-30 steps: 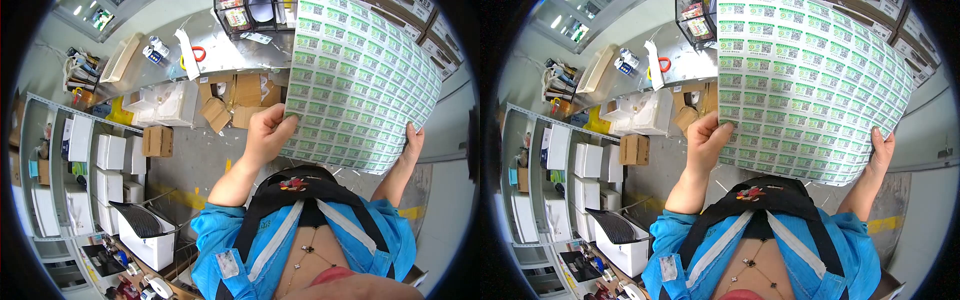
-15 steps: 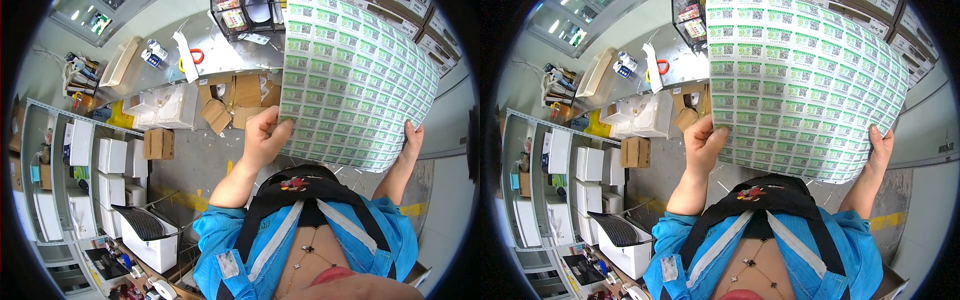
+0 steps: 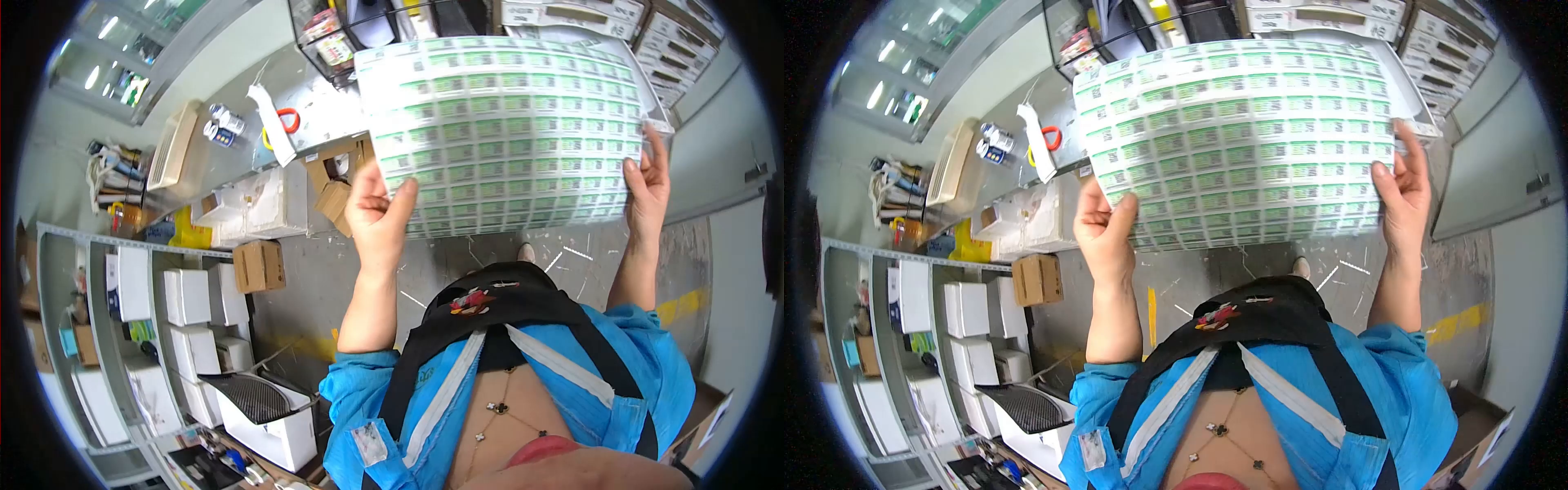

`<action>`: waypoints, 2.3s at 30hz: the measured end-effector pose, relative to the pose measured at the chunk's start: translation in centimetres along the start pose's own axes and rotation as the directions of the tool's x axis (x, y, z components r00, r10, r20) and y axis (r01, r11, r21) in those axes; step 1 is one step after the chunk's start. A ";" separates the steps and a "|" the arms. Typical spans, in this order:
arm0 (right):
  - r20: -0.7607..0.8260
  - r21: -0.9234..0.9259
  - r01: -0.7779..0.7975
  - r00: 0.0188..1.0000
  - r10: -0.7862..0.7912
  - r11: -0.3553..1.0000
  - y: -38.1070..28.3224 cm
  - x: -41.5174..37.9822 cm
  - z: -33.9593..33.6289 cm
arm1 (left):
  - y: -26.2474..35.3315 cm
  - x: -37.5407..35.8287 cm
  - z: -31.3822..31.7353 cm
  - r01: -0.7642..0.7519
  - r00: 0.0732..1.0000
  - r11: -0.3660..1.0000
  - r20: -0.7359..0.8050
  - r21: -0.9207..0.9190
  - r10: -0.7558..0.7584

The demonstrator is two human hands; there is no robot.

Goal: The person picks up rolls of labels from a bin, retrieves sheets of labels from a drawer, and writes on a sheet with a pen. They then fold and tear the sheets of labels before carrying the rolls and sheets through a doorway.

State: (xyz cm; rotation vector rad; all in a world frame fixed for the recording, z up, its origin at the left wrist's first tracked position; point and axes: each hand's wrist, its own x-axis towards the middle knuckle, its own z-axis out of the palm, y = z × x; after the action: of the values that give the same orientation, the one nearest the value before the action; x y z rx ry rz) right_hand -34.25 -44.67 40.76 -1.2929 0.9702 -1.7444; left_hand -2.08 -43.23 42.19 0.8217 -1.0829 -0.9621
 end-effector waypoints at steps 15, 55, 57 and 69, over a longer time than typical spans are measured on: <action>0.162 -0.086 -0.053 0.984 0.067 0.995 -0.6 -0.9 0.4 | 1.4 -2.0 -3.2 0.015 1.000 0.943 -0.003 0.333 -0.015; 0.850 -0.381 0.628 0.527 -0.010 0.679 -3.7 2.2 8.3 | 9.1 -3.1 -4.0 -0.557 0.830 0.056 0.554 0.828 0.067; 0.786 -0.511 0.582 0.615 0.069 0.633 -3.4 1.8 8.1 | 8.5 -2.8 -4.4 -0.564 0.824 0.052 0.557 0.824 0.104; 0.705 -0.471 0.206 0.673 0.226 0.858 -1.9 3.0 4.7 | 10.3 -3.0 -10.8 -0.378 0.917 -0.163 0.392 0.911 0.067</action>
State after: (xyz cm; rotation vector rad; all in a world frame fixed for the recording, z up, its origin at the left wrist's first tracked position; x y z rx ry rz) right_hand -30.59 -47.11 44.63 -2.1102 0.9461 -0.7472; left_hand 10.06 -35.79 47.53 1.7048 -2.1396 0.4611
